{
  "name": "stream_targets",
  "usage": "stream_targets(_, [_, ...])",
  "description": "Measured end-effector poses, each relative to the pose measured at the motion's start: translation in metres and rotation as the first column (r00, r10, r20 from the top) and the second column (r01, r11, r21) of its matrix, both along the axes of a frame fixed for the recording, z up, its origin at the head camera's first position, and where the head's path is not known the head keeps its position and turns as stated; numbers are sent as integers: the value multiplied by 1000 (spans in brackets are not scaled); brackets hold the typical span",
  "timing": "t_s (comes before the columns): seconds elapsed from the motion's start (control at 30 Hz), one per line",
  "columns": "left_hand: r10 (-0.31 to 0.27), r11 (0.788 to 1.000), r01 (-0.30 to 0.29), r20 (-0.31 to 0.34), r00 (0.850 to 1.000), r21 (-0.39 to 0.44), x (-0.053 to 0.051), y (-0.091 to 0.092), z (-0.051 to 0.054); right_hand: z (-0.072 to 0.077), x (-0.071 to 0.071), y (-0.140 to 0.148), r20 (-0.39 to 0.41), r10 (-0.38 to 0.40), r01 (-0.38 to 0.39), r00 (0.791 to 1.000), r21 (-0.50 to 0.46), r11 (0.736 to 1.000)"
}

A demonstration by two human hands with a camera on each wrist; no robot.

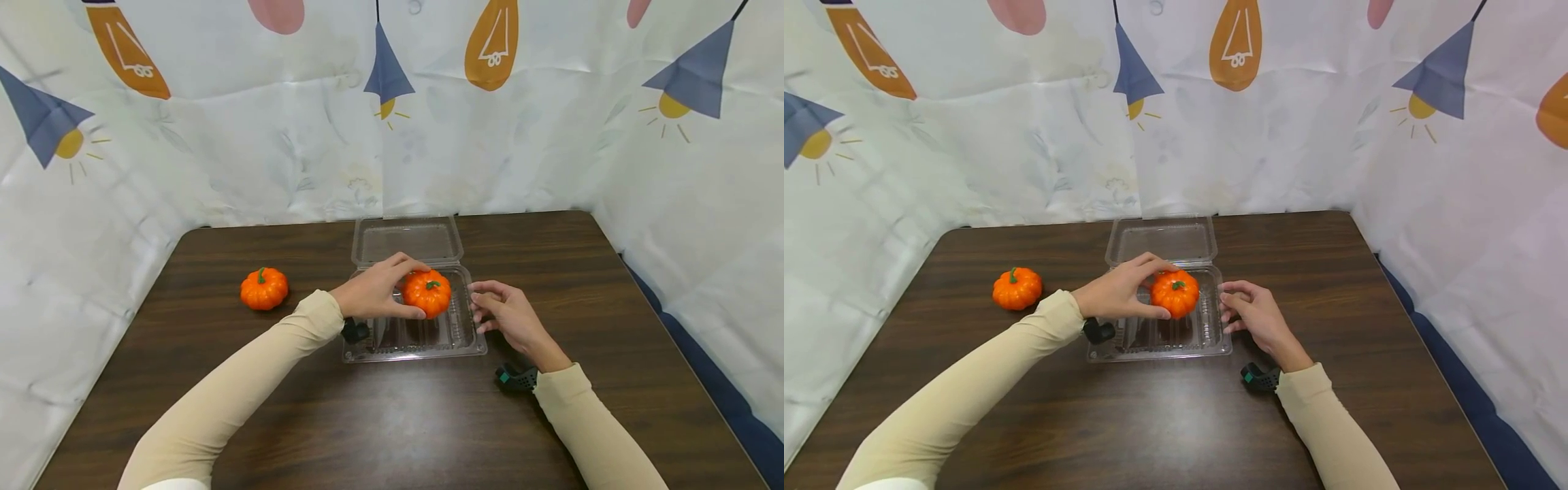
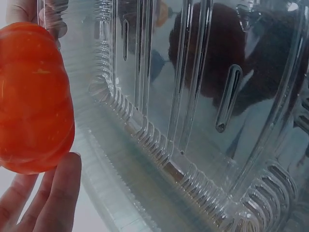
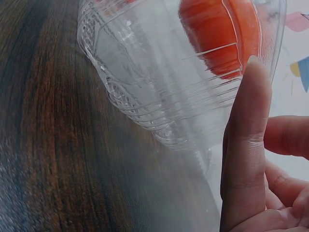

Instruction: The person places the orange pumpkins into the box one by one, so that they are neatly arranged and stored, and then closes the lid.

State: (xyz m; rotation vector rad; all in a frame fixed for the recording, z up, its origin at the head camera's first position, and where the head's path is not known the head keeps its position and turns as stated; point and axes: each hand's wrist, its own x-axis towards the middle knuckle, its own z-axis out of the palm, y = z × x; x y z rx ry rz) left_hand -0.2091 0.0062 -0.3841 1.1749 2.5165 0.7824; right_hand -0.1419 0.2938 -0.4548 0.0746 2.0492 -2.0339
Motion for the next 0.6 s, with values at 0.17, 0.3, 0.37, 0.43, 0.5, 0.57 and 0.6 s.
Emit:
stream_targets(0.17, [-18,999,19,38,999,-25,-4,3,-3,0,0,-1,0,-2,2,1000,1,1000])
stream_targets(0.3, [-20,997,24,55,998,-77,-6,4,-5,1,0,-1,3,1,-1,1000,-2,1000])
stream_targets(0.37, [-23,996,29,67,997,-89,-7,5,-7,1,0,-1,5,2,-2,1000,-2,1000])
stream_targets(0.43, [-30,995,38,78,997,-94,-8,6,-8,1,0,-1,5,1,-1,1000,-1,1000])
stream_targets(0.5, [-37,994,46,86,996,-95,-8,7,-9,1,0,-1,6,0,0,1000,0,1000])
stream_targets(0.57, [-44,994,53,94,995,-95,-8,8,-10,1,0,-1,8,-1,1,1000,1,1000])
stream_targets(0.6, [-48,994,57,95,994,-96,-9,8,-11,1,0,-1,8,-2,2,1000,2,1000])
